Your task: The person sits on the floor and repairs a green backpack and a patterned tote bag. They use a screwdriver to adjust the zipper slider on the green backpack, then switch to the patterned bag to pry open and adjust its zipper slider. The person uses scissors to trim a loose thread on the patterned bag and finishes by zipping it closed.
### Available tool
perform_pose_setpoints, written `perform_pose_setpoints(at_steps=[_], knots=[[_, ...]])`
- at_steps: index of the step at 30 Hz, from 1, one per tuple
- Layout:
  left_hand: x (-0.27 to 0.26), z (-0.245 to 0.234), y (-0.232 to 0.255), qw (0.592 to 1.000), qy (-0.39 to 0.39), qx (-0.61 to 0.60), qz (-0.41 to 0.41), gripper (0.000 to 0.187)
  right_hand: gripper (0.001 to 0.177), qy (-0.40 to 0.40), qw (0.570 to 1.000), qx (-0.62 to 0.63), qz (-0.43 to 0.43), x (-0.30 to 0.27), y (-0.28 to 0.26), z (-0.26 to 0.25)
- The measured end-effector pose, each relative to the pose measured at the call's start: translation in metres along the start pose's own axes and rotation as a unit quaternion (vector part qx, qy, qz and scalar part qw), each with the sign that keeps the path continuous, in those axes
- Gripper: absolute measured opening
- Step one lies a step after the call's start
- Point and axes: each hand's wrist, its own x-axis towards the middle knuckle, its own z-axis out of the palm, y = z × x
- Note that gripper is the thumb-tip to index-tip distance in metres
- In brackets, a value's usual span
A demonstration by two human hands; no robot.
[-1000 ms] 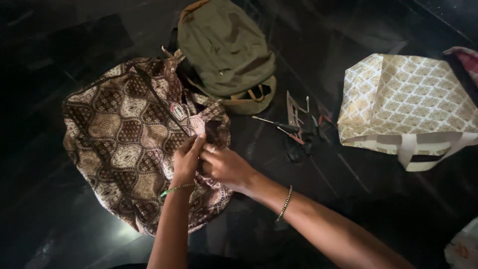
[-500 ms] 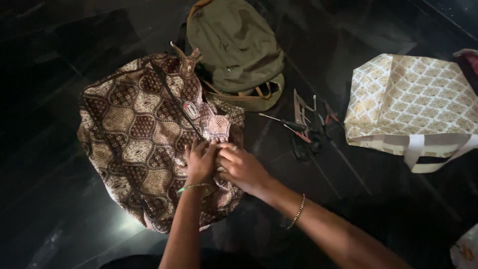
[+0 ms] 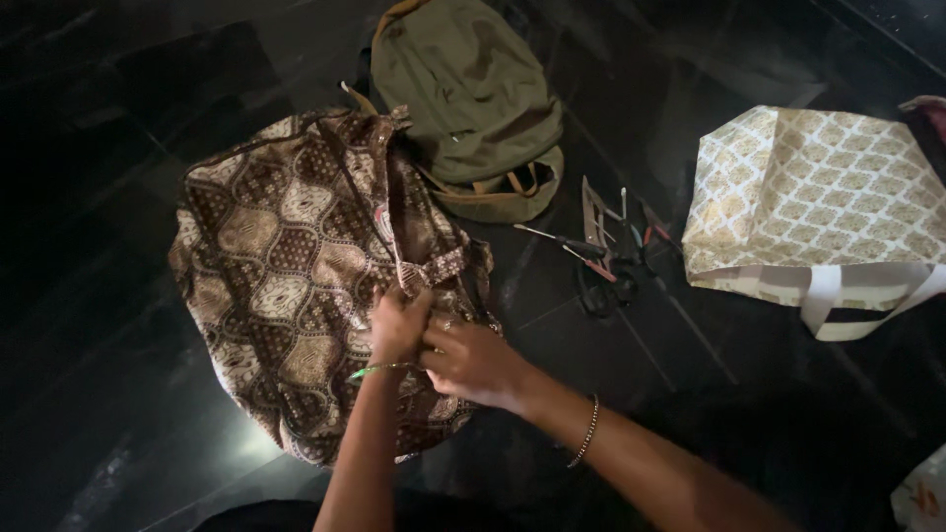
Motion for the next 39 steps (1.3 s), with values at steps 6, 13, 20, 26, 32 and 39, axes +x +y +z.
perform_pose_setpoints(at_steps=[6,13,20,26,32,39], knots=[[0.03,0.007,-0.052,0.971,0.019,0.096,0.218,0.04,0.015,0.08,0.925,0.238,0.286,-0.008,-0.04,0.009],[-0.001,-0.001,-0.037,0.989,-0.002,0.095,0.113,0.039,0.022,0.12,0.939,0.138,0.291,-0.008,-0.063,0.001],[-0.028,-0.009,-0.031,0.943,0.12,0.276,0.141,0.083,0.025,0.042,0.946,0.121,0.298,0.015,-0.007,-0.006],[-0.049,-0.028,-0.009,0.962,0.058,0.265,0.04,0.123,0.027,-0.142,0.909,0.082,0.383,0.031,0.023,0.016],[-0.029,-0.026,-0.042,0.969,-0.025,0.245,0.01,0.146,0.038,-0.169,0.885,0.107,0.421,0.022,0.032,0.032],[-0.014,-0.009,-0.066,0.948,-0.018,0.305,0.088,0.128,0.025,-0.334,0.83,-0.002,0.447,0.032,0.046,0.046]])
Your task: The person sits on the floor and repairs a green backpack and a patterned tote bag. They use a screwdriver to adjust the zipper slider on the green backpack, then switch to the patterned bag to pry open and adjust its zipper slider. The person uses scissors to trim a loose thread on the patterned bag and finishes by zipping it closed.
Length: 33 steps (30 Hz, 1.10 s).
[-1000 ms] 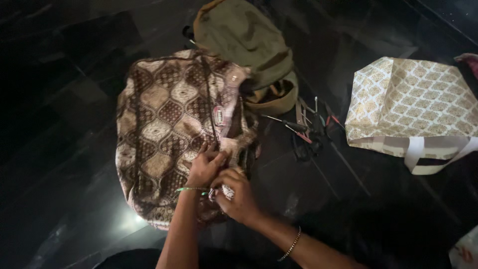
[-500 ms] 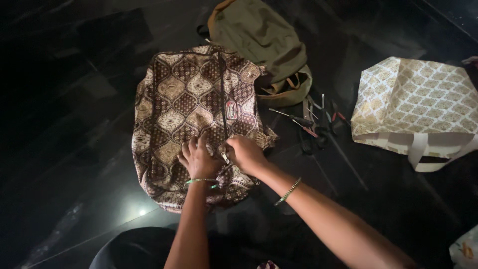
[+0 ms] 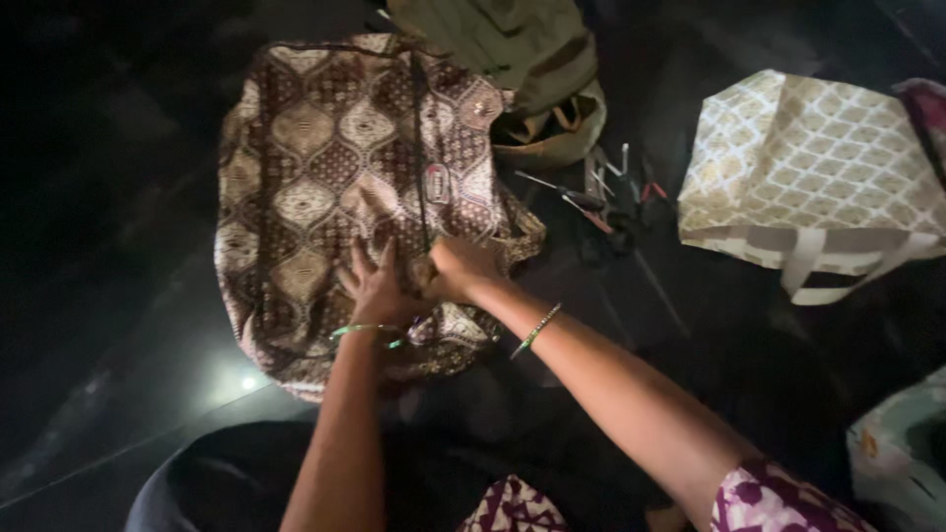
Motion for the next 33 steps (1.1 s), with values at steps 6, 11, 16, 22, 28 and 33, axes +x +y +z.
perform_pose_setpoints(at_steps=[6,11,16,22,28,33], knots=[[-0.016,-0.032,0.028,0.993,-0.07,-0.022,-0.088,0.138,0.028,0.05,0.995,0.083,-0.022,-0.01,-0.009,-0.008],[-0.017,-0.035,0.031,0.991,-0.09,0.002,-0.096,0.146,0.028,0.048,0.992,0.12,-0.004,-0.008,-0.009,-0.003],[-0.025,-0.04,0.041,0.989,-0.103,0.008,-0.103,0.14,0.021,0.054,0.992,0.107,-0.044,-0.007,-0.002,0.003],[-0.027,-0.047,0.049,0.985,-0.12,0.02,-0.121,0.134,0.007,0.06,0.994,0.014,-0.095,0.004,0.001,-0.001],[-0.02,-0.033,0.045,0.99,-0.089,0.04,-0.103,0.127,0.009,0.144,0.985,0.075,-0.056,0.046,-0.002,-0.028],[-0.01,-0.019,0.037,0.988,-0.07,0.092,-0.102,0.087,0.005,0.15,0.985,0.07,-0.052,0.07,-0.009,-0.041]])
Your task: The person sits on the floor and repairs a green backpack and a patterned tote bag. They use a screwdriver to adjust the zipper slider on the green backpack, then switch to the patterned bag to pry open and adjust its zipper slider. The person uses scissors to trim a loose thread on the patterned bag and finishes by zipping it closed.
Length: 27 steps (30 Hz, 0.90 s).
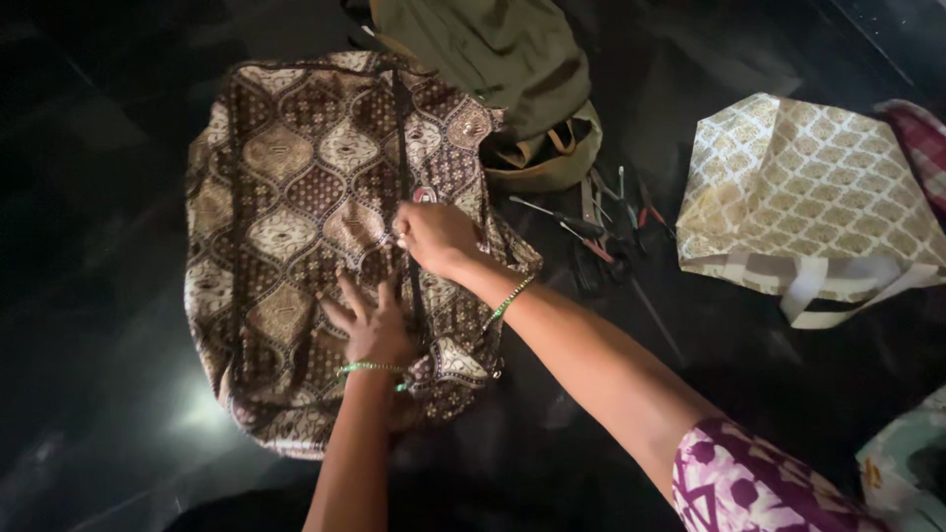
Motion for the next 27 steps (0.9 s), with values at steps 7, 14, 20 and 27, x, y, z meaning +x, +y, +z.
perform_pose_setpoints(at_steps=[7,14,20,27], knots=[[0.014,0.013,0.0,0.998,0.05,0.037,0.009,0.077,0.009,0.045,0.998,0.033,-0.025,0.037,0.009,-0.004],[-0.007,-0.012,0.014,0.997,0.007,0.075,0.011,0.094,0.01,0.158,0.984,0.078,0.021,0.078,0.021,-0.049],[0.012,-0.023,0.027,0.959,0.271,-0.064,0.062,0.077,0.018,0.203,0.946,0.22,-0.122,0.059,0.034,-0.033],[0.028,0.0,0.026,0.942,0.324,0.048,0.072,0.057,0.014,0.192,0.962,0.165,-0.107,0.068,0.04,-0.042]])
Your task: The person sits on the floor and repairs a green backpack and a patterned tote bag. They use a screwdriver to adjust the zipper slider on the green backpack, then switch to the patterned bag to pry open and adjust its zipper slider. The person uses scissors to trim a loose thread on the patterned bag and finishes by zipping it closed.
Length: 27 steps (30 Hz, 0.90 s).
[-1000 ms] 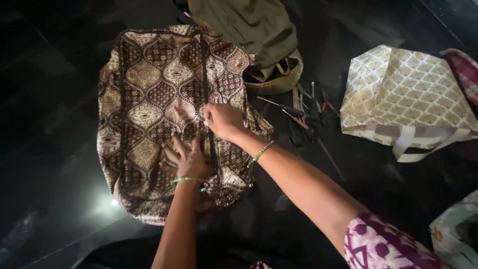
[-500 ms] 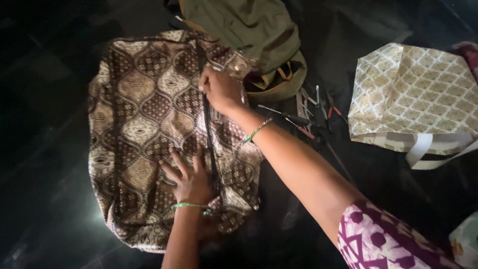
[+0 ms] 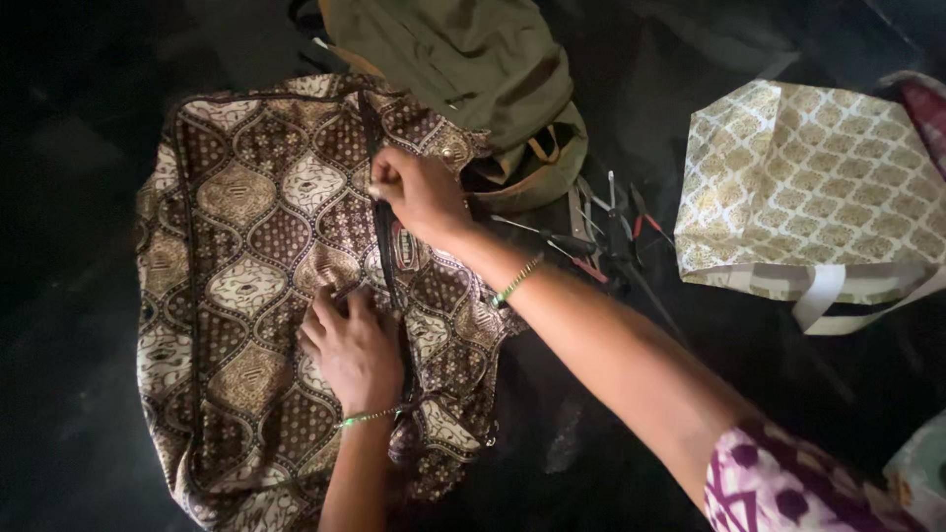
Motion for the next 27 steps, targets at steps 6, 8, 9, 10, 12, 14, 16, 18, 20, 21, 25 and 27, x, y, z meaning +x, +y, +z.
perform_pose_setpoints(at_steps=[6,8,9,10,12,14,16,18,20,21,25,27], knots=[[-0.004,-0.01,0.003,1.0,0.02,-0.014,0.009,0.048,0.013,0.103,0.988,-0.116,0.006,0.069,-0.002,-0.006],[-0.003,-0.012,0.007,1.0,0.019,-0.013,0.005,0.046,0.016,0.189,0.972,-0.129,-0.063,0.091,-0.001,-0.007],[-0.001,-0.013,0.008,1.0,0.022,-0.009,0.005,0.045,0.014,0.199,0.97,-0.123,-0.063,0.103,-0.001,-0.007],[0.0,-0.012,0.008,1.0,0.024,-0.005,0.004,0.044,0.013,0.209,0.969,-0.117,-0.063,0.109,0.0,-0.007],[-0.001,-0.013,0.008,1.0,0.025,-0.008,0.005,0.044,0.017,0.2,0.973,-0.114,-0.023,0.109,-0.001,-0.004],[-0.001,-0.009,0.009,0.999,0.031,-0.001,0.01,0.04,0.025,0.178,0.979,-0.095,0.007,0.096,-0.002,-0.002],[0.0,-0.002,0.006,0.999,0.044,0.019,0.017,0.033,0.042,0.142,0.988,-0.056,0.025,0.067,-0.006,0.001],[-0.001,0.006,0.003,0.998,0.064,0.012,0.023,0.027,0.064,0.127,0.987,-0.082,-0.057,0.016,-0.012,0.003],[-0.002,0.017,-0.002,0.996,0.08,-0.034,0.02,0.023,0.066,0.027,0.993,-0.108,-0.042,-0.042,-0.025,0.005],[-0.002,0.021,-0.008,0.994,0.085,-0.074,0.015,0.021,0.064,-0.039,0.987,-0.15,-0.041,-0.067,-0.029,0.002],[0.003,0.035,-0.032,0.971,0.054,-0.205,-0.114,0.018,0.079,-0.27,0.938,-0.218,0.011,-0.12,-0.036,-0.012],[0.022,0.028,-0.057,0.95,0.048,-0.214,-0.222,0.024,0.077,-0.26,0.941,-0.216,-0.012,-0.13,-0.033,-0.016]])
